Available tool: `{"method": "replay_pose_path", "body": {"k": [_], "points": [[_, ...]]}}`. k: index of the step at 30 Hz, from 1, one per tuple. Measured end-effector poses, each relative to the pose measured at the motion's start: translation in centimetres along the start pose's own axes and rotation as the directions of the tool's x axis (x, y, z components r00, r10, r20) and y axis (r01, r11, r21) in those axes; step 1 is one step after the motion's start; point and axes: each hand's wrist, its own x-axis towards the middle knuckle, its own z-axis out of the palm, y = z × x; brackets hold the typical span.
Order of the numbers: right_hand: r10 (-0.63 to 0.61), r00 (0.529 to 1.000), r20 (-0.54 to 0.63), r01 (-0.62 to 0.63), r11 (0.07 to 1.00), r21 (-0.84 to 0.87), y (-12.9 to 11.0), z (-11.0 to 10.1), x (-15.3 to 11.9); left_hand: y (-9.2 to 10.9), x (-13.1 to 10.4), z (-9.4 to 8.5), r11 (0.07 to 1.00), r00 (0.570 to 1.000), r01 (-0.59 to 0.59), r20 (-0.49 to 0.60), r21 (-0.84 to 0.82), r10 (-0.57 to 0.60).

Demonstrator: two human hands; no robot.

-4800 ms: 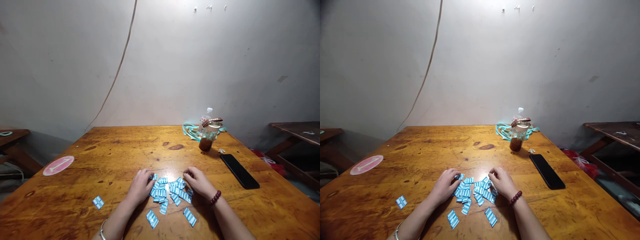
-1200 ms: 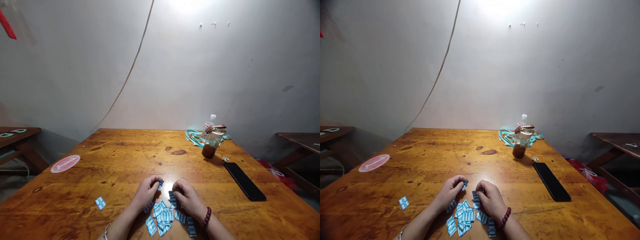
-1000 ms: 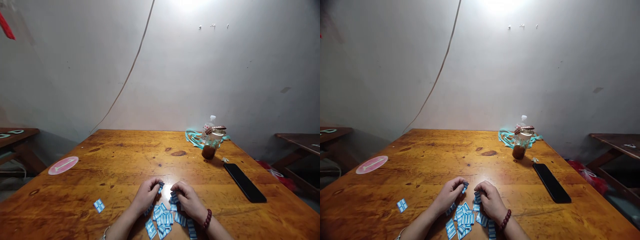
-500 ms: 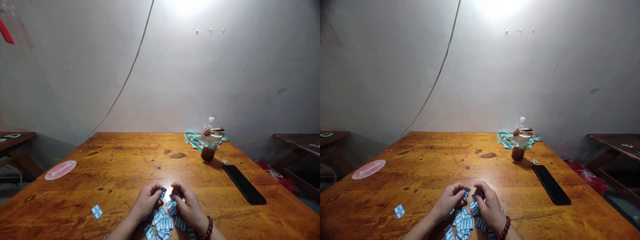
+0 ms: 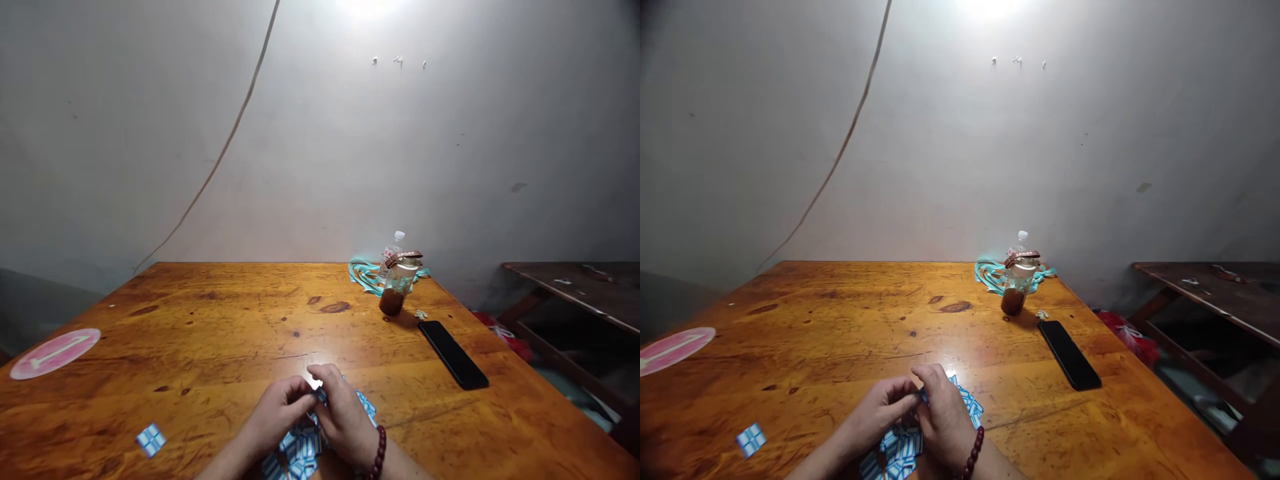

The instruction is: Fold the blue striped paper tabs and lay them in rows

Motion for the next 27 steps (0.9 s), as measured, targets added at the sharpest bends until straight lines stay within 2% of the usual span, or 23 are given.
{"method": "replay_pose_path", "body": {"k": [5,8,12,16,22,25,27], "points": [[0.141,0.99,-0.008,-0.141,0.99,-0.006,-0.1,-0.5,0.1,-0.3,0.2,-0.1,0.99,0.996,0.074,-0.04,-0.118,-0.079],[0.169,0.986,0.005,-0.169,0.986,0.004,0.2,-0.6,0.2,-0.2,0.0,0.0,0.984,0.997,0.068,-0.032,-0.162,-0.074],[0.215,0.977,0.009,-0.215,0.976,0.034,0.8,-0.3,0.3,-0.2,-0.3,0.1,0.991,0.999,0.042,0.009,-0.127,-0.041],[0.255,0.966,-0.035,-0.253,0.967,0.04,1.2,-0.1,0.2,-0.2,-0.3,-0.1,0.998,0.999,0.03,0.03,-0.063,-0.028],[0.254,0.967,-0.029,-0.251,0.964,0.086,1.0,0.0,0.3,0.4,-0.2,-0.2,0.99,0.993,-0.082,-0.075,0.112,0.09],[0.243,0.969,-0.054,-0.238,0.968,0.079,1.1,-0.2,0.4,0.5,-0.1,-0.6,1.0,0.989,-0.027,-0.146,0.005,0.028],[0.21,0.976,-0.06,-0.209,0.977,0.031,1.0,-0.3,0.4,0.2,0.1,-1.2,0.996,0.969,-0.003,-0.248,-0.094,-0.02]]}}
